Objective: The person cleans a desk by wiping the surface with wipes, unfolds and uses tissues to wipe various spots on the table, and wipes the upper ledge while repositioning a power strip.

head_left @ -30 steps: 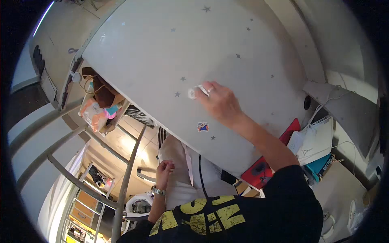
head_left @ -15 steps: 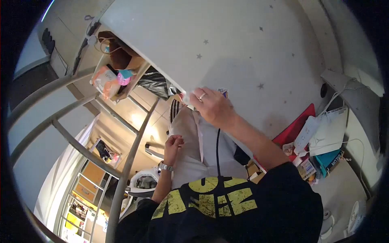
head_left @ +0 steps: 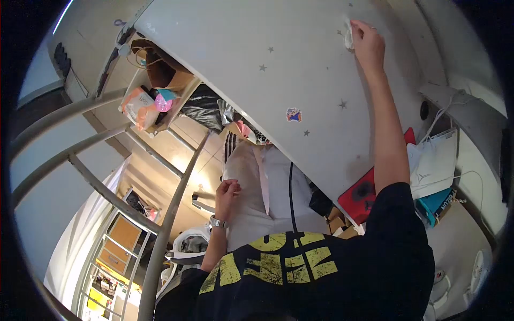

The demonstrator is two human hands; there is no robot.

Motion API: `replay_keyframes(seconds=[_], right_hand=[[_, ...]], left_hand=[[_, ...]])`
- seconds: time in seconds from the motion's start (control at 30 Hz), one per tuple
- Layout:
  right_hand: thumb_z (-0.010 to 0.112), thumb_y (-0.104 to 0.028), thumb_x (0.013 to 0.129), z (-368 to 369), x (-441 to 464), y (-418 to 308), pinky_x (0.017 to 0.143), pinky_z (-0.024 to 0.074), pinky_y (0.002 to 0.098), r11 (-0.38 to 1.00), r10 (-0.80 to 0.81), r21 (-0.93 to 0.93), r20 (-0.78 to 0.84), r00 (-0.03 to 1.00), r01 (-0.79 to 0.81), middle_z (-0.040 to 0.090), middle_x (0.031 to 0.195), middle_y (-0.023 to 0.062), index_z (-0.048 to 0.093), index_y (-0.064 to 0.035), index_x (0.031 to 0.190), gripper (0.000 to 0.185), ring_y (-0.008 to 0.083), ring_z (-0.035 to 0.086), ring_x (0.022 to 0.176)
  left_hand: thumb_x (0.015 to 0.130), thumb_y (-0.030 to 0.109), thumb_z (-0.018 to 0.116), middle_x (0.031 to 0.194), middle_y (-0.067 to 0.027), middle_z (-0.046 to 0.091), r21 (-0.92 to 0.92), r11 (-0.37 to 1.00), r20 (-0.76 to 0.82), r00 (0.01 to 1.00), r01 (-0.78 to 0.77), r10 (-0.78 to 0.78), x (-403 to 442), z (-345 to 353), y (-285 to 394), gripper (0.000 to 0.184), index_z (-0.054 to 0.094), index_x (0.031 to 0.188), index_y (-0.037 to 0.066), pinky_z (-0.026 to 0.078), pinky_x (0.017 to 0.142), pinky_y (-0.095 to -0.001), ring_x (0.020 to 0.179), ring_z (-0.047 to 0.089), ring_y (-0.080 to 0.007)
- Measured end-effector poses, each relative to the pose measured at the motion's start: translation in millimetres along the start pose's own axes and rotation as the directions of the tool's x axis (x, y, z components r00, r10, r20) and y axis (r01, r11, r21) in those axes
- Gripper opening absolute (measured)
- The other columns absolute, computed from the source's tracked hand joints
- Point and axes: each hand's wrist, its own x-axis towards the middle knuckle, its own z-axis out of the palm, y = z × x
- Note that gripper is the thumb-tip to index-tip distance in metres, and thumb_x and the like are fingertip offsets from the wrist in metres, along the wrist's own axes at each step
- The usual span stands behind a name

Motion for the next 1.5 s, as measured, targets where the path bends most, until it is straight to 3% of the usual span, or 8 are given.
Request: replay_keyframes(seconds=[0.2,0.7,0.9,1.1,1.2,1.27,1.43,1.5], right_hand=[[0.065,-0.014,0.080,-9,10,25,0.073,0.0498,0.0342,0.954,-0.290,-0.008,0.222,0.931,0.299,0.067,0.097,0.0130,0.070,-0.0068,0.107,0.028,0.0220,0.065,0.082],[0.066,-0.011,0.079,24,-11,-42,0.069,0.0501,0.0414,0.961,-0.085,0.276,0.187,0.979,0.031,0.063,0.090,0.0161,0.063,-0.0048,0.079,0.007,0.0310,0.062,0.083],[0.062,-0.013,0.083,38,-67,-71,0.072,0.0495,0.0448,0.800,-0.553,0.270,-0.013,0.833,0.535,0.061,0.085,0.0159,0.059,-0.0022,0.076,0.013,0.0333,0.059,0.082],[0.058,-0.016,0.087,61,-59,-62,0.070,0.0487,0.0442,0.997,-0.063,-0.037,0.244,0.968,0.074,0.062,0.086,0.0161,0.060,-0.0047,0.077,0.015,0.0331,0.059,0.080],[0.052,-0.017,0.088,35,-110,-86,0.075,0.0497,0.0449,0.701,-0.685,0.347,0.087,0.723,0.623,0.063,0.086,0.0163,0.061,-0.0061,0.086,0.014,0.0344,0.061,0.084],[0.054,-0.014,0.087,39,-50,-35,0.067,0.0483,0.0433,0.932,-0.330,0.210,0.158,0.931,0.295,0.062,0.086,0.0161,0.060,-0.0056,0.084,0.011,0.0338,0.059,0.078],[0.060,-0.016,0.083,37,-99,-50,0.069,0.0492,0.0433,0.928,-0.164,-0.284,0.272,0.948,0.242,0.060,0.080,0.0145,0.059,-0.0064,0.079,0.011,0.0331,0.060,0.080],[0.060,-0.015,0.081,21,-134,-80,0.069,0.0496,0.0441,0.844,-0.531,0.061,0.234,0.815,0.532,0.062,0.083,0.0137,0.059,-0.0059,0.082,0.010,0.0305,0.061,0.079]], left_hand=[[0.093,0.016,0.059,0.090,-0.0039,0.065,-0.028,0.998,-0.037,0.998,0.055,-0.056,-4,-3,-2,0.017,0.062,0.105,0.004,0.050,0.070,-0.0256,0.082,0.062,-0.0136],[0.095,0.016,0.057,0.089,-0.0029,0.065,0.030,1.000,-0.010,1.000,0.003,-0.003,2,7,16,0.016,0.061,0.104,0.004,0.048,0.069,-0.0237,0.080,0.062,-0.0108],[0.094,0.016,0.058,0.089,-0.0030,0.065,-0.023,0.998,0.011,0.999,0.052,-0.052,4,-3,-4,0.015,0.061,0.104,0.005,0.048,0.069,-0.0238,0.080,0.062,-0.0108],[0.093,0.016,0.059,0.090,-0.0048,0.065,-0.014,1.000,0.017,1.000,-0.018,0.018,11,-2,5,0.018,0.061,0.105,0.003,0.050,0.070,-0.0246,0.080,0.062,-0.0124],[0.094,0.015,0.058,0.090,-0.0054,0.065,-0.017,1.000,0.006,1.000,0.008,-0.008,3,-1,10,0.018,0.061,0.106,0.001,0.052,0.073,-0.0267,0.080,0.063,-0.0134],[0.094,0.016,0.058,0.090,-0.0054,0.066,-0.027,1.000,0.046,0.999,-0.014,0.015,5,-3,17,0.018,0.061,0.105,0.001,0.051,0.072,-0.0259,0.080,0.063,-0.0130],[0.094,0.017,0.059,0.091,-0.0052,0.068,0.102,0.989,-0.054,0.993,-0.103,0.109,-4,1,26,0.017,0.061,0.103,0.003,0.048,0.070,-0.0228,0.083,0.064,-0.0108],[0.095,0.017,0.059,0.091,-0.0049,0.069,0.158,0.979,-0.062,0.988,-0.131,0.142,-4,0,27,0.016,0.062,0.102,0.004,0.046,0.069,-0.0218,0.083,0.064,-0.0100]])
